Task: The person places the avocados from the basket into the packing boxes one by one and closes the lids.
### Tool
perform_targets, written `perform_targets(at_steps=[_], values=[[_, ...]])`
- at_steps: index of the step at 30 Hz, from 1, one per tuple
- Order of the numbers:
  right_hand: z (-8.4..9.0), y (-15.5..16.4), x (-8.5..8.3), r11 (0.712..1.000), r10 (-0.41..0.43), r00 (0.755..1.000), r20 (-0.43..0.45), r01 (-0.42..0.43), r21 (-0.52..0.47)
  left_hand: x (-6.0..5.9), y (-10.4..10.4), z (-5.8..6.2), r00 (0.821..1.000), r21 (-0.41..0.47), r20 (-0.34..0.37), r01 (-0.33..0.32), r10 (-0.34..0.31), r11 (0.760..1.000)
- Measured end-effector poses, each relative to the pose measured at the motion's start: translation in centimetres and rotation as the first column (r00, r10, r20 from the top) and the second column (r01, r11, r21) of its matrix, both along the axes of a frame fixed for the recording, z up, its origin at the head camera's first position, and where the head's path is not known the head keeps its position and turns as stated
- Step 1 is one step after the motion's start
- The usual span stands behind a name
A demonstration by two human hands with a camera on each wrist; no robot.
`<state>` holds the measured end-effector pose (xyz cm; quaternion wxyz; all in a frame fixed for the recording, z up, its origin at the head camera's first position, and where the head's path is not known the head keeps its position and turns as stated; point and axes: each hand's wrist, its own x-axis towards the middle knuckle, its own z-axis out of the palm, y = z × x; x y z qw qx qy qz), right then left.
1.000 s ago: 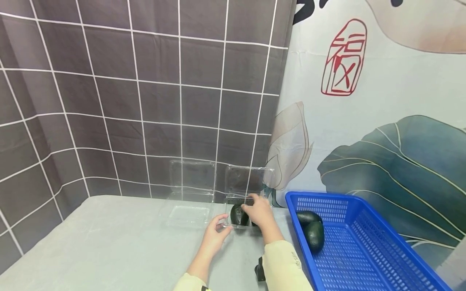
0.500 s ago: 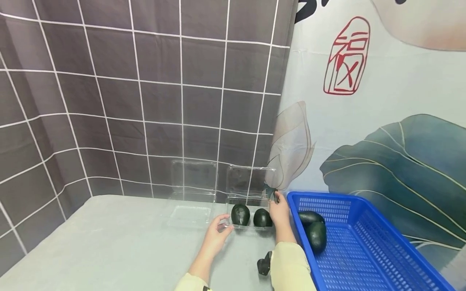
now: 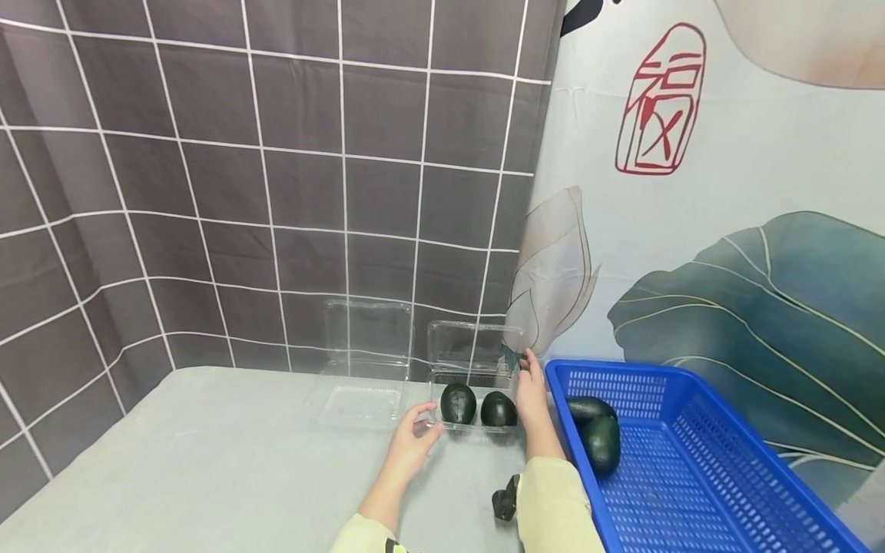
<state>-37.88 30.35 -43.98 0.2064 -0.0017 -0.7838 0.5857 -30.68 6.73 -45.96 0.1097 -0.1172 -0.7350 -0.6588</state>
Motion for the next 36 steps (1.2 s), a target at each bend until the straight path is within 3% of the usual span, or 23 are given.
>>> perform_targets(at_steps=[4, 5, 9, 13, 19, 27, 36], values=[[0.5, -0.5, 1.0, 0.999, -0.017, 1.000, -0.017, 0.017, -0.038, -0.1, 0.0, 0.0, 1.000, 0.020, 0.010, 0.019, -0.020, 1.000], [1.6, -1.3, 2.2, 0.998, -0.037, 0.999, 0.030, 0.039, -0.051, -0.1, -0.1, 0.0, 1.000, 0.030, 0.011, 0.026, -0.027, 0.999], [2.5, -2.1, 4.2, 0.985, -0.086, 0.996, 0.039, 0.090, -0.149, 0.0, 0.0, 0.0, 0.998, 0.066, 0.024, 0.053, -0.055, 0.996], [2.3, -2.4, 5.8, 0.972, -0.094, 0.992, 0.081, 0.109, -0.209, 0.0, 0.1, -0.2, 0.998, 0.071, 0.021, 0.061, -0.063, 0.996], [1.9, -2.6, 7.6, 0.951, -0.021, 0.990, 0.142, 0.063, -0.304, 0.5, -0.1, 0.4, 0.996, 0.048, 0.022, 0.088, -0.089, 0.995], [1.4, -2.8, 9.3, 0.957, -0.063, 0.969, 0.237, 0.126, -0.260, 0.5, -0.2, 0.0, 0.998, -0.045, -0.015, 0.065, -0.065, 0.997], [0.1, -2.6, 10.2, 0.933, -0.082, 0.966, 0.247, 0.161, -0.322, 0.6, 0.1, 0.4, 0.998, 0.015, 0.017, 0.058, -0.058, 0.998]])
